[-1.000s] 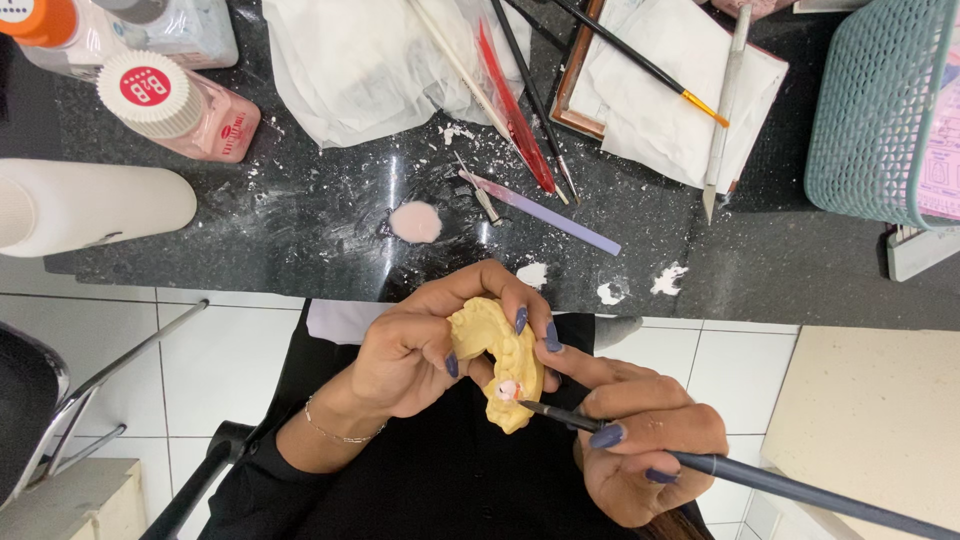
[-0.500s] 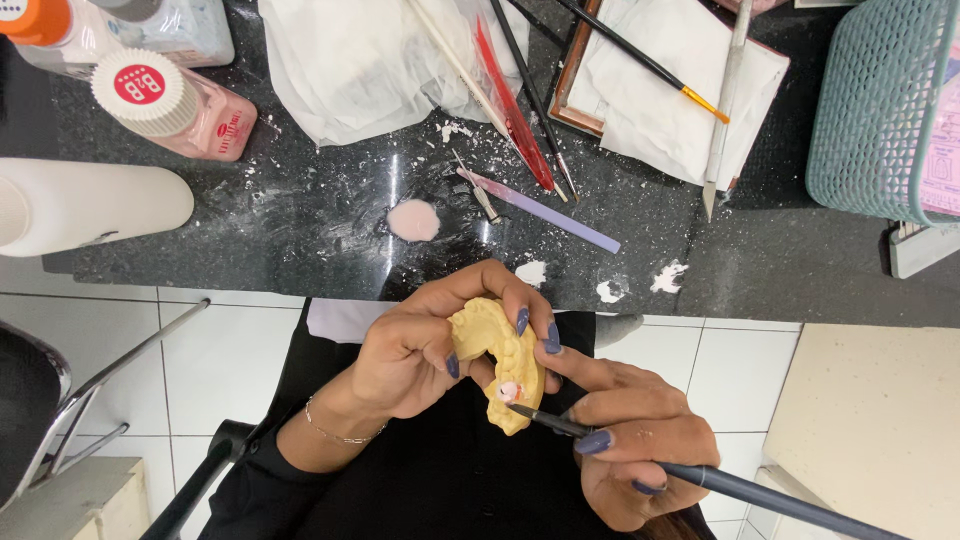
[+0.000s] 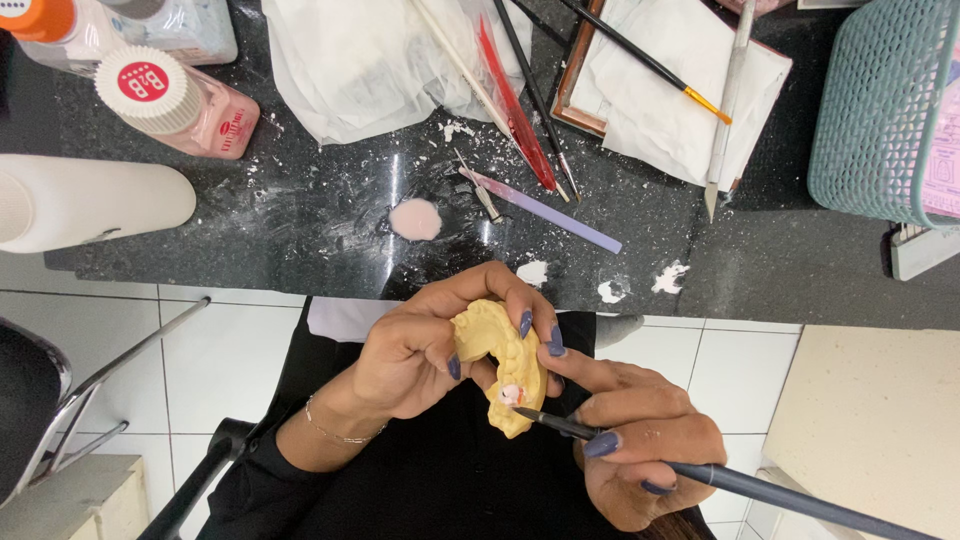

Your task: The person holds a yellow dental model in one hand and uses a fine brush to apply and shape small amounts of pink acrylic material onto the tooth area of the model, repeatedly picking up material and working it onto the same spot throughout the clip.

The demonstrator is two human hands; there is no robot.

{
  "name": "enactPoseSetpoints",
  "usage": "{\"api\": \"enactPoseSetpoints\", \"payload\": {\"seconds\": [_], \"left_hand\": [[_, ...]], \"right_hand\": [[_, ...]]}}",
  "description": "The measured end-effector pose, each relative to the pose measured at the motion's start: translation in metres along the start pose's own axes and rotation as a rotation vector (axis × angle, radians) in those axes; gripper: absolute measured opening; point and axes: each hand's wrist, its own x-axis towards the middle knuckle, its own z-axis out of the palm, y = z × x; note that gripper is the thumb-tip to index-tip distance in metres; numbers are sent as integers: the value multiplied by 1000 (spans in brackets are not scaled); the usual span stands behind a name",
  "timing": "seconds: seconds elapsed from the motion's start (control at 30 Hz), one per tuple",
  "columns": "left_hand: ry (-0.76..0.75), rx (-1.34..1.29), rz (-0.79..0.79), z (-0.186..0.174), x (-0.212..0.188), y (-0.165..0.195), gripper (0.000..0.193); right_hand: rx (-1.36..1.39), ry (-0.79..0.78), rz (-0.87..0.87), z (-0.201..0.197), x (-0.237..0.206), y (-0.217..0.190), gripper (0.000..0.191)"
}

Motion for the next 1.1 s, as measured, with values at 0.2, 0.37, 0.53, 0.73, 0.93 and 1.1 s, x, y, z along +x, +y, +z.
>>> {"api": "enactPoseSetpoints", "payload": {"seconds": [0.2,0.37,0.53,0.73,0.93,1.1], "left_hand": [[0,6,-1,1,-1,0,50],[8,11,1,2,-2,0,49],[10,17,-5,2,-2,0,50],[13,17,-12,2,-2,-1,50],[11,29,-9,2,-2,-1,50],[12,23,-15,1,-1,-1,50]], "right_hand": [[34,57,-29,-1,-2,4,32],[23,85,-106,1,-4,11,33],[73,70,-54,0,-2,6,32],[84,89,-57,1,0,6,32],[30,32,-45,-1,-4,3,34],[56,41,-46,-2,-5,5,34]]}}
